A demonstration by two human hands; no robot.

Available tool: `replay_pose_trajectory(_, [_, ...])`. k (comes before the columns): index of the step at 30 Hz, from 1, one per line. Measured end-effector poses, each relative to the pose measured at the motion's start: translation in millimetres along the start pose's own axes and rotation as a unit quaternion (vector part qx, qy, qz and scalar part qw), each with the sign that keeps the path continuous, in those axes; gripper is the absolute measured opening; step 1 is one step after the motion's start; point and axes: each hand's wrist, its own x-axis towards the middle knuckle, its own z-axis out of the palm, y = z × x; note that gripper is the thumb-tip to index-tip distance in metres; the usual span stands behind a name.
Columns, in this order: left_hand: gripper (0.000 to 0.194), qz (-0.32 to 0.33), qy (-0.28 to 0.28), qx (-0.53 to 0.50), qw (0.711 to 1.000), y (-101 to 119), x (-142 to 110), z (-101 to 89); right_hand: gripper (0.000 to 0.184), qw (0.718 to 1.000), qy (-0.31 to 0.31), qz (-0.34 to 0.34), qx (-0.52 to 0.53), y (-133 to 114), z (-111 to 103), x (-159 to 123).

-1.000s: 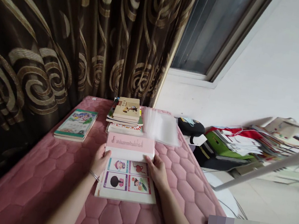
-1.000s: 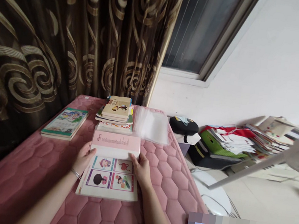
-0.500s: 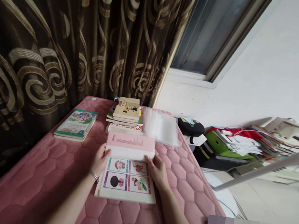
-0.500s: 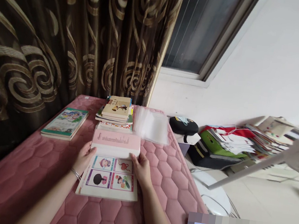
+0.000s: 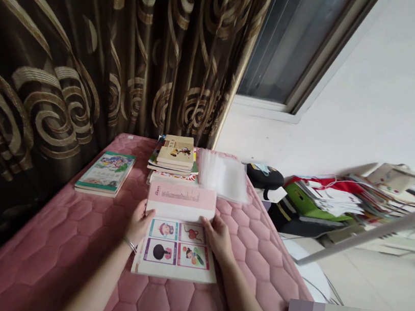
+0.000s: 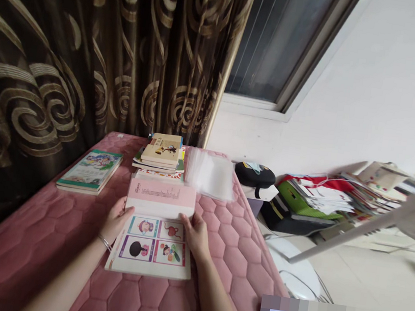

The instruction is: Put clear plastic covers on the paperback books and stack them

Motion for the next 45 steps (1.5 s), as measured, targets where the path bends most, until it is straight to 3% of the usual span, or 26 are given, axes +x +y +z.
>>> replay_pose_trajectory(16, [0.046, -0.015, 0.028, 0.006, 0.999, -9.4, 3.5, -1.9, 0.038, 1.000, 0.010, -0.023, -0.009, -5.4, 0.3, 0.5])
replay_pose_trajectory(37, [0.045, -0.028, 0.021, 0.017, 0.999, -8.8, 4.5, -3.2, 0.039, 0.999, 0.031, -0.020, -0.022, -8.2, 1.5, 0.1])
replay_pose_trajectory(45, [0.040, -0.025, 0.026, 0.088, 0.995, -13.5, 4.6, -10.6, 0.041, 0.999, 0.033, -0.010, 0.011, -10.5, 0.9, -0.9])
